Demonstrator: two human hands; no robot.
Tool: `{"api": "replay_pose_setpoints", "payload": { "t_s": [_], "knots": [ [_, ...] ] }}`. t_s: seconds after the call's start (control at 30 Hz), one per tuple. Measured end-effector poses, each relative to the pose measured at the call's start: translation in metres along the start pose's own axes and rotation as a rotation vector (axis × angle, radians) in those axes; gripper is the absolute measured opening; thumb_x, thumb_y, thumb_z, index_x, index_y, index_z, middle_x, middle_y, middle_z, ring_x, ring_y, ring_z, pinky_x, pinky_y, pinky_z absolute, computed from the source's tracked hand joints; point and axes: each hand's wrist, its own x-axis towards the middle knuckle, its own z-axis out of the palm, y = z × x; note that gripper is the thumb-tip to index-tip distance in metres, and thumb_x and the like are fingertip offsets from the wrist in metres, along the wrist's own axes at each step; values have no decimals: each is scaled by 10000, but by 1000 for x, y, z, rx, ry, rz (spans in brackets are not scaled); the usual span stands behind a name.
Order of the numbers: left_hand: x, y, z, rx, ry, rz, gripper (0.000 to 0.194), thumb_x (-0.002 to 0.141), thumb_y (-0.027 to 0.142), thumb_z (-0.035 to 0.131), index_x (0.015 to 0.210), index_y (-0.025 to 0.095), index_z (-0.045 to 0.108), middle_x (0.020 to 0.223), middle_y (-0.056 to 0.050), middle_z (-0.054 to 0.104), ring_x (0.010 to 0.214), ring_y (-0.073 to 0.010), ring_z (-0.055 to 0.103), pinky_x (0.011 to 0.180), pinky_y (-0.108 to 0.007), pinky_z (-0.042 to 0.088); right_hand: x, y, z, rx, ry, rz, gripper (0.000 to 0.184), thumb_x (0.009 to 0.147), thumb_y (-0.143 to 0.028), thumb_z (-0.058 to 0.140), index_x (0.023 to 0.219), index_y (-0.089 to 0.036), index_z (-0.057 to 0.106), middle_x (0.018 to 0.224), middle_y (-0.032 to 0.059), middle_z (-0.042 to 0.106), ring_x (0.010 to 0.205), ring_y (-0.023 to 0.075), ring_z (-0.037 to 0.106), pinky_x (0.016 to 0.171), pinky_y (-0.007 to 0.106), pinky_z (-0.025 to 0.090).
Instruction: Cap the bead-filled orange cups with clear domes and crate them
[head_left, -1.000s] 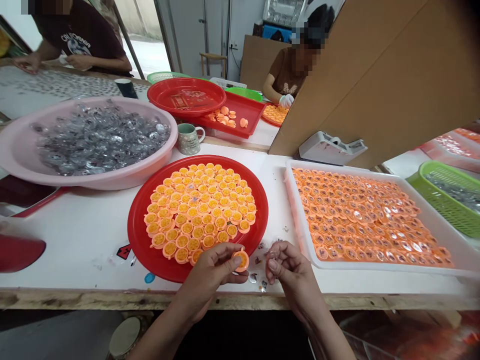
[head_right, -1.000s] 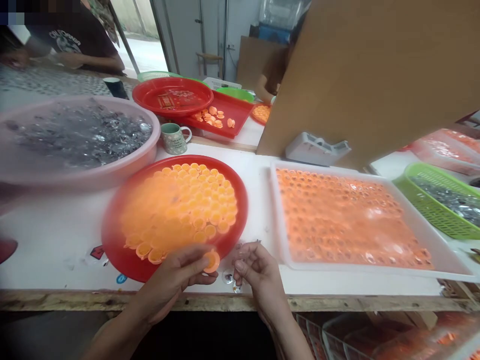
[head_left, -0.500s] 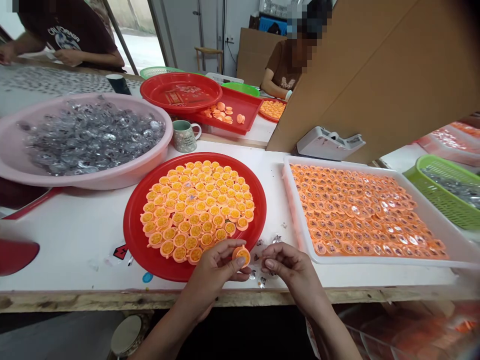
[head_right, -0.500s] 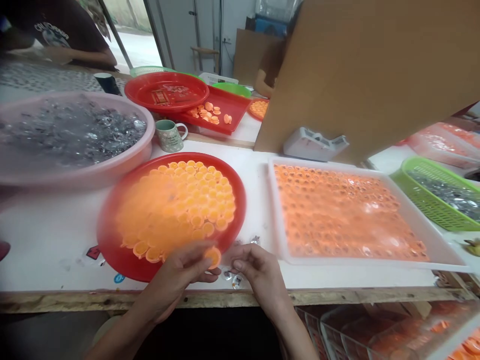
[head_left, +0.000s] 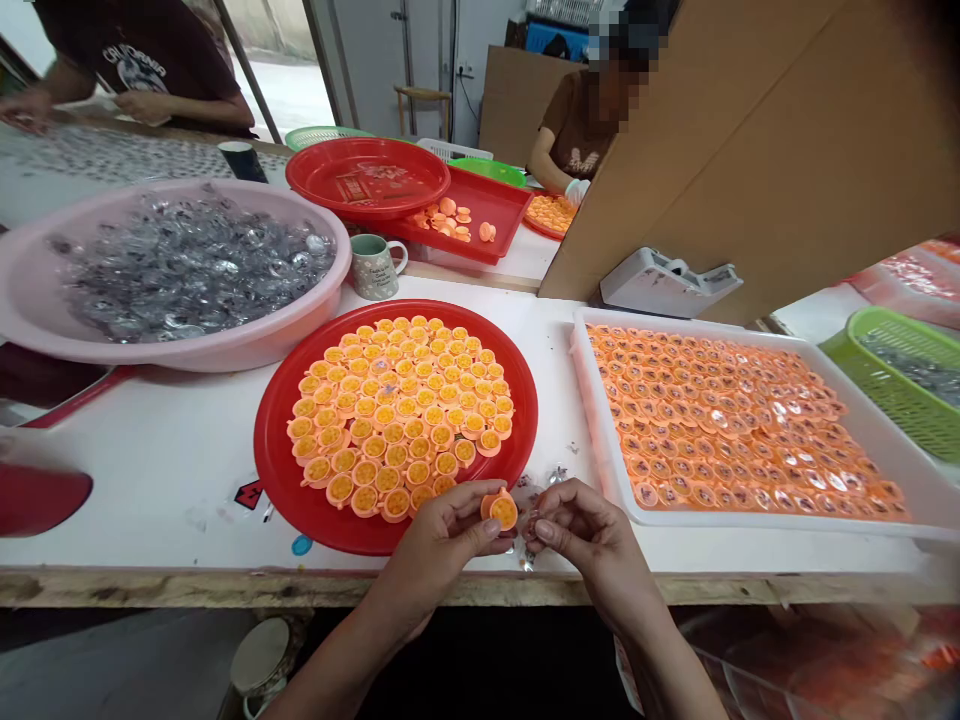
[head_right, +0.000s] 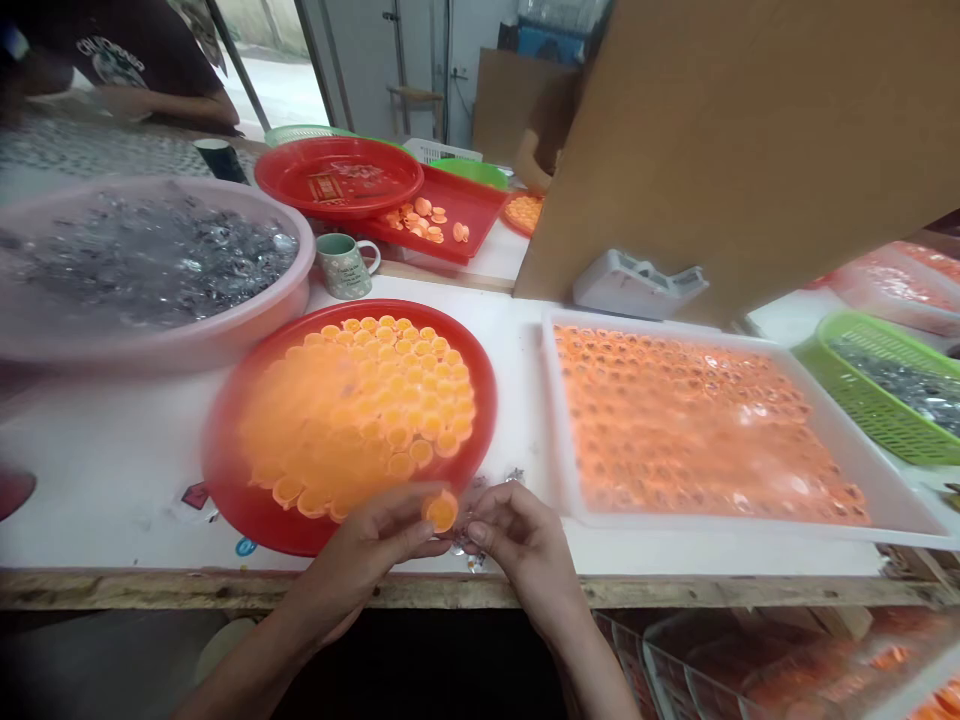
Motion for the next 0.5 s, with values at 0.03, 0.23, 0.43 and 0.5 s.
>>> {"api": "replay_pose_setpoints", "payload": {
  "t_s": [0.03,0.23,0.43,0.5],
  "knots": [
    [0,0,0,8,-8,1,400,805,286,706,1177,152,645,1176,-105,680,1094,-275,627,935,-406,538,0,0,1,5,-6,4,180,776,-285,765,816,-187,620,747,10,698,652,133,645,647,262,525],
    [2,-5,4,126,-75,75,383,865,255,618,1240,178,624,1243,-89,651,1136,-259,609,973,-391,508,8,4,9,-49,41,33,253,705,-335,807,765,-174,621,672,0,670,555,124,607,539,247,511],
    [2,-12,5,464,18,261,362,841,189,616,1200,201,659,1113,-67,719,999,-227,663,901,-354,527,3,8,14,-333,160,-81,149,765,-281,744,765,-188,627,670,-12,647,603,131,600,571,238,487],
    [2,-13,4,501,37,293,332,830,173,619,1154,207,684,1076,-55,734,944,-209,680,844,-315,547,-1,8,15,-452,187,-159,100,792,-245,710,762,-193,630,682,-11,656,614,131,607,583,234,487]
  ]
}}
